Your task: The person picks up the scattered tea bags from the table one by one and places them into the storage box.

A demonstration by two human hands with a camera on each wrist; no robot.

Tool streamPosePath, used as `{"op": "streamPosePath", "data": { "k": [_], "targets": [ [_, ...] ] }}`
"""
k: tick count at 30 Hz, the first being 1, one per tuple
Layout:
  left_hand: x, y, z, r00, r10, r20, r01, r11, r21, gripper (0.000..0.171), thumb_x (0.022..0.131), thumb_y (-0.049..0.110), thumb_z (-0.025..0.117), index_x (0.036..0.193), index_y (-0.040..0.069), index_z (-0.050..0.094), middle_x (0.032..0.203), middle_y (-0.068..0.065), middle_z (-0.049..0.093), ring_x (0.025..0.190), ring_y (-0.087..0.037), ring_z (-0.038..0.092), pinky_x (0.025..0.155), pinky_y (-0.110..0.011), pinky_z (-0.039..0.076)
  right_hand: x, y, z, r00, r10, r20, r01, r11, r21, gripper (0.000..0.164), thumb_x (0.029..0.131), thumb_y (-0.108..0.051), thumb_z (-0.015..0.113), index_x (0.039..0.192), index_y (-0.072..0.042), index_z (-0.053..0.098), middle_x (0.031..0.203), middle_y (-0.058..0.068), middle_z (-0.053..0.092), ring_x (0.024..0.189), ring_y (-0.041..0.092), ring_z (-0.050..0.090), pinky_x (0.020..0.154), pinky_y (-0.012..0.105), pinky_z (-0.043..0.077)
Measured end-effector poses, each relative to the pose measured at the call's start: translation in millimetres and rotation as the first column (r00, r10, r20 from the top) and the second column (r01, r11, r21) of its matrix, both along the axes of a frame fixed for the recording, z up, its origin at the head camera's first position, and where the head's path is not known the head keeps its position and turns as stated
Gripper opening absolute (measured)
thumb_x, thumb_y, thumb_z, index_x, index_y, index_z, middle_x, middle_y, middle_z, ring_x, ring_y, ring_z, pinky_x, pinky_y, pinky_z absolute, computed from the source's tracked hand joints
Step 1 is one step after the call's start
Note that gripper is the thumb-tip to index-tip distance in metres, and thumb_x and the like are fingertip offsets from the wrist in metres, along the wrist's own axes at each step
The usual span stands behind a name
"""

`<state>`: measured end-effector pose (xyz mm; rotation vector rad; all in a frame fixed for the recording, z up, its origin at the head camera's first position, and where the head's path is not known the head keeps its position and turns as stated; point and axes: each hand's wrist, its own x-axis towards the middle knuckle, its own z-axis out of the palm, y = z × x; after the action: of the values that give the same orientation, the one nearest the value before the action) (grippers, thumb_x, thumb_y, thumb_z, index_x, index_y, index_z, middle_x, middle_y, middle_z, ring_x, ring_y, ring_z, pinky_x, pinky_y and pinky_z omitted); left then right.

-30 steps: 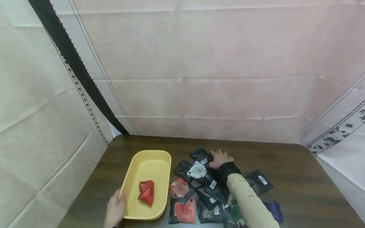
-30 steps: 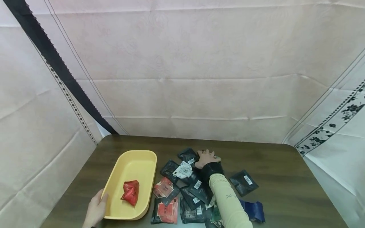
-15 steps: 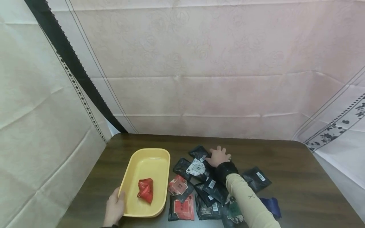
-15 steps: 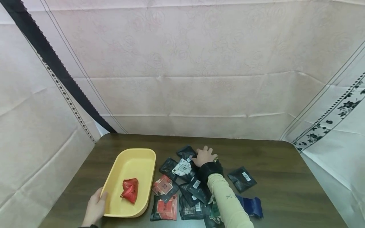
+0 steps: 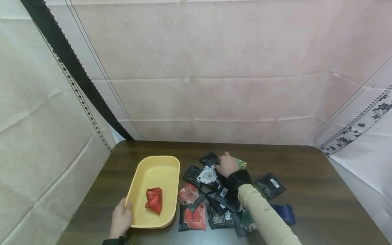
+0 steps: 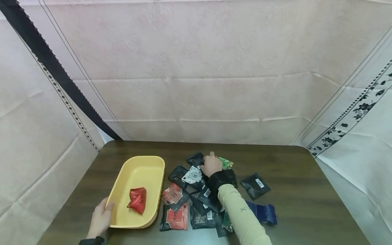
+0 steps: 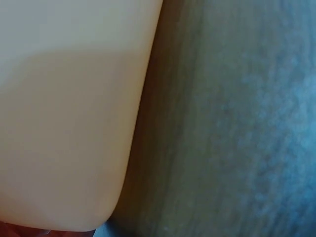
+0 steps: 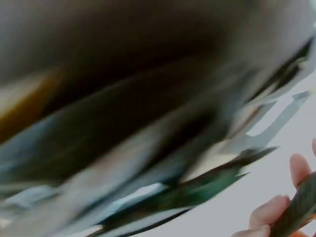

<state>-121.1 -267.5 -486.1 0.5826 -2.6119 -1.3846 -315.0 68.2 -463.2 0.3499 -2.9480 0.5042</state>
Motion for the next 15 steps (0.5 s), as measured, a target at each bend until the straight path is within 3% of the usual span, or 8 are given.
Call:
{"op": "streamPosePath", "data": {
  "k": [4,10,15],
  "targets": [
    [-0.8,-0.5,0.0,1.0,-0.004,0.011,0.004,1.0,-0.007,0.039,0.097,0.009,0.03,0.129,-0.014,0.035,0.108,-0.036,0.051,0.081,-0.031,0.057,0.07,-0.039,0.044,9.8,-25.1,11.0,0.995,0.067,-0.073,-0.067,0.998,0.0,0.022,0.073,-0.026,0.073,0.089,-0.011,0.07,0.084,0.004,0.05,0.065,0.022,0.056,0.053,0.035,0.045],
    [-0.5,-1.0,2.1,1.0,0.003,0.005,-0.003,1.0,-0.012,0.038,0.097,0.009,0.031,0.127,-0.014,0.037,0.102,-0.033,0.054,0.075,-0.027,0.056,0.066,-0.035,0.043,39.6,-86.4,37.6,0.941,0.265,-0.21,-0.256,0.964,0.07,0.02,0.071,-0.033,0.072,0.085,-0.018,0.07,0.081,0.0,0.049,0.063,0.017,0.056,0.048,0.03,0.043],
    [-1.5,1.3,2.2,1.0,-0.009,0.028,0.009,1.0,0.003,0.04,0.097,0.012,0.03,0.128,-0.014,0.035,0.108,-0.035,0.051,0.082,-0.031,0.056,0.069,-0.035,0.042,69.3,-136.4,49.4,0.912,0.369,-0.178,-0.346,0.926,0.148,0.025,0.072,-0.044,0.07,0.087,-0.023,0.069,0.087,-0.002,0.052,0.071,0.014,0.054,0.053,0.03,0.043]
  ]
}}
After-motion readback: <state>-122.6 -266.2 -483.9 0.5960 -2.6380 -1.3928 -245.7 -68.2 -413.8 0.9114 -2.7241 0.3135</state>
